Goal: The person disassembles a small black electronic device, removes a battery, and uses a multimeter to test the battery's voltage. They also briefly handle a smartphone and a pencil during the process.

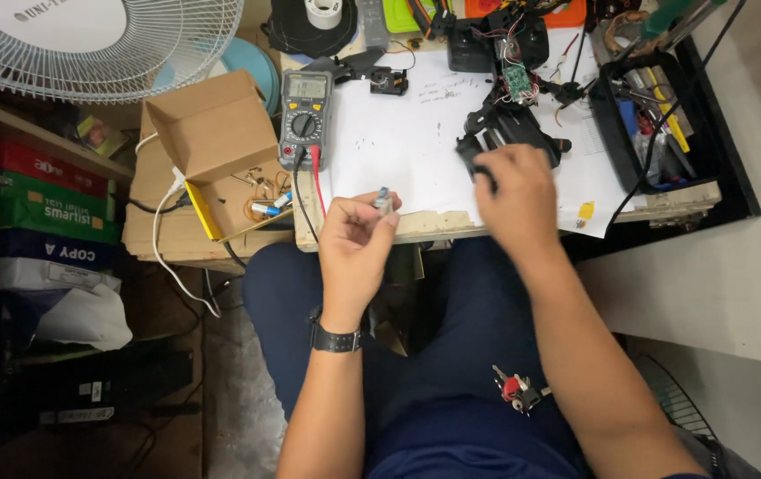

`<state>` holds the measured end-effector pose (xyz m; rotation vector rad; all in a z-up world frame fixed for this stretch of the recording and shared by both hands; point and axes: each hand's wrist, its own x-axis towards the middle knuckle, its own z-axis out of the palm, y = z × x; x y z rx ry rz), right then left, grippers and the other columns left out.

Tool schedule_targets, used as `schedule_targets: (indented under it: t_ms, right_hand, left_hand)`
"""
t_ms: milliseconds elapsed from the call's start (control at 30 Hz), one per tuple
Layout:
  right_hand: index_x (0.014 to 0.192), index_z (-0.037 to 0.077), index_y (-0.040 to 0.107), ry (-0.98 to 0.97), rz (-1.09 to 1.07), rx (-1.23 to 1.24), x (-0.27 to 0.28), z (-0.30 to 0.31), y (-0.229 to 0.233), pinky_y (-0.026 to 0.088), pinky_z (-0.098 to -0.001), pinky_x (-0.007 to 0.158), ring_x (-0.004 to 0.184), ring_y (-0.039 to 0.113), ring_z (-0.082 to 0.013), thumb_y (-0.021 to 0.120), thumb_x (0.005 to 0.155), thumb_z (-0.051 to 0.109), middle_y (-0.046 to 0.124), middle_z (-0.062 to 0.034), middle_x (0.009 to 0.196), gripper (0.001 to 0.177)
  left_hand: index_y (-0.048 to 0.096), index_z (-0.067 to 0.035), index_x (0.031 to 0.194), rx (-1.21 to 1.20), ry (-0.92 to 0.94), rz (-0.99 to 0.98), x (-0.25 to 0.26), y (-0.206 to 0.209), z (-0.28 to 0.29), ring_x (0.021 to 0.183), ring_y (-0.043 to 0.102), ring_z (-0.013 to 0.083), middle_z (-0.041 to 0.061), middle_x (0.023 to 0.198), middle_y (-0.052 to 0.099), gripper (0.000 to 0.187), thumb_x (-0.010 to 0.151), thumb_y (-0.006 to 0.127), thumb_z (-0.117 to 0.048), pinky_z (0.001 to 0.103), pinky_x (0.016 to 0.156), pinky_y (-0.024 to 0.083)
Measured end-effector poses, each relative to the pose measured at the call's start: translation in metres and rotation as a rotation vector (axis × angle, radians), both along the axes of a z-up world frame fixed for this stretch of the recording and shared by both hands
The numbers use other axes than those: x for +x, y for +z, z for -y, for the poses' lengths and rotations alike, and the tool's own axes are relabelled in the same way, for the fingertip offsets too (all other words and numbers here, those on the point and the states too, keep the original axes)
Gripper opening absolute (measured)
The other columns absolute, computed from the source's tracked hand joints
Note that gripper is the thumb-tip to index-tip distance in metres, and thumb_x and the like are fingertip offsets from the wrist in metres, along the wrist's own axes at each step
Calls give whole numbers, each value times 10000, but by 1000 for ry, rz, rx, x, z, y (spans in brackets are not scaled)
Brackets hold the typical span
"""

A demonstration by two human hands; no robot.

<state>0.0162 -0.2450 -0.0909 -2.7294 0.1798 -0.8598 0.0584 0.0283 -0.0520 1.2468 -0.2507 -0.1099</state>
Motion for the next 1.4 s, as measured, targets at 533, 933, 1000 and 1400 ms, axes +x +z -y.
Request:
schedule_targets:
  t_ms: [533,933,1000,1400]
  right_hand:
    - [1359,23,822,404,97,787,-39,-85,85,705,-377,870,1075,795,-281,997,924,68,786,-177,1316,471]
    - [1260,-78,825,398,9,1137,-25,-77,55,697,-361,837,968,784,-170,796,1031,-112,779,-191,1219,233]
    - [1279,-104,806,407,22,1169,-19,-69,43,696,-366,873,1002,804,-179,797,1036,-121,774,-189,1245,244]
    - [1316,-153,775,473,-25,1160,-6,-62,23,689,-403,986,1194,842,-324,756,1025,-184,740,-252,1377,293]
  left_hand:
    - [721,-92,891,284,76,353,-7,19,7,1119,863,302,105,1194,871,257,943,941,28,427,951,698]
    - [826,-113,987,408,78,607,-9,31,7,1102,780,331,91,1180,809,148,967,901,14,442,959,667]
    - [835,-90,1012,388,57,598,-10,31,8,1111,774,331,102,1192,807,156,967,864,57,442,968,672]
    - [803,-95,1018,458,17,570,8,11,5,1128,783,349,83,1132,815,198,971,838,93,496,993,648]
